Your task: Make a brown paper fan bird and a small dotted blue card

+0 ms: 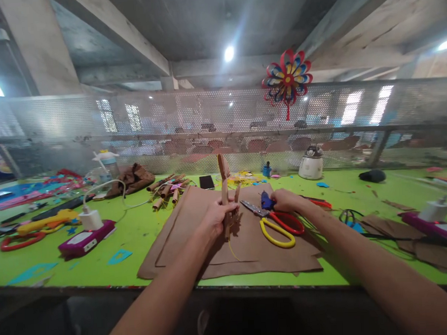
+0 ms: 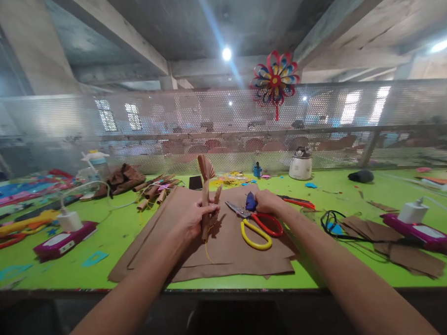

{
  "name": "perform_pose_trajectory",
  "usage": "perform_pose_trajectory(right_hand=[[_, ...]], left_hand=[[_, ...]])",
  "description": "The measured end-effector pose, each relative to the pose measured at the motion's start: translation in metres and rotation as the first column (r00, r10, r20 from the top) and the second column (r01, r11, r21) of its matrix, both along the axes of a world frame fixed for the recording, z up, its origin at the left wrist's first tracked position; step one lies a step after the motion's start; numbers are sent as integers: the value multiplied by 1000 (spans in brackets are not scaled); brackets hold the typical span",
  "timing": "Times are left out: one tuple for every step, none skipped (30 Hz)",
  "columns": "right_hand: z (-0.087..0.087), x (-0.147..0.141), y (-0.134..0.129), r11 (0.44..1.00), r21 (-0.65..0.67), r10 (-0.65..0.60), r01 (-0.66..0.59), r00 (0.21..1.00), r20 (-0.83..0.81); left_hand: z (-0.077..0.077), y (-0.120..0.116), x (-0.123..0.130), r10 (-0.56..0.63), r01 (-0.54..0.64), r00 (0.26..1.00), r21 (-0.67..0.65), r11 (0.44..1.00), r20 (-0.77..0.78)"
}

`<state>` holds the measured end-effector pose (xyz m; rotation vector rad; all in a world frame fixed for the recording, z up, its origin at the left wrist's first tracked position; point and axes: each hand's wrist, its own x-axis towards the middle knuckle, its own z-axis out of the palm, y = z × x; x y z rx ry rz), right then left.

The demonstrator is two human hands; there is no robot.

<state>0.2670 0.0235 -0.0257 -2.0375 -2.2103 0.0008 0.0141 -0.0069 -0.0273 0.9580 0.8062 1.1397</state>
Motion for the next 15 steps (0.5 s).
perform_pose_trajectory(right_hand=[[-3, -1, 3, 1000, -11, 4, -3, 1000, 24], [-7, -2, 5, 1000, -12, 7, -6, 999, 45], [-10, -3, 6, 1000, -2, 8, -8, 998, 63], [-13, -4, 5, 1000, 22, 8, -10, 997, 80], [-15, -5, 3, 998, 55, 8, -13, 995, 97], [-16, -6, 1, 995, 98, 4, -16, 994, 112], [-17, -7, -2, 989, 147, -1, -18, 992, 125], [-17, -7, -5, 981, 194, -6, -20, 991, 135], [-15, -7, -8, 972, 234, -13, -21, 990, 143], [-14, -6, -10, 960, 280, -25, -16, 989, 144], [-11, -3, -12, 942, 337, -43, -4, 990, 132], [-9, 0, -13, 914, 406, -64, 18, 993, 100], [-6, 5, -12, 874, 483, -79, 48, 996, 44], [-3, 10, -11, 825, 558, -79, 91, 996, -45], [0, 16, -9, 777, 612, -49, 150, 983, -179]], left_hand=[[0, 0, 0, -2, 2, 1000, 4, 1000, -2], [1, 0, 0, -5, 5, 1000, 6, 1000, -3], [1, 0, 0, -9, 9, 1000, 7, 1000, -4], [1, 0, 0, -15, 15, 1000, 8, 1000, -5], [0, 0, 0, -22, 22, 1000, 9, 1000, -5], [0, 0, 0, -29, 29, 1000, 12, 1000, -3], [-1, 1, 1, -38, 38, 999, 16, 999, 0], [-1, 1, 1, -46, 46, 999, 20, 999, 1], [-2, 1, 1, -52, 52, 999, 23, 998, 1], [-2, 1, 1, -57, 57, 998, 25, 998, 0], [-2, 1, 2, -55, 56, 998, 25, 998, -2], [-2, 1, 2, -52, 52, 999, 24, 998, -4], [-2, 1, 2, -48, 48, 999, 20, 999, -4], [-2, 1, 2, -42, 42, 999, 15, 999, -2], [-1, 0, 3, -38, 38, 999, 12, 999, -1]])
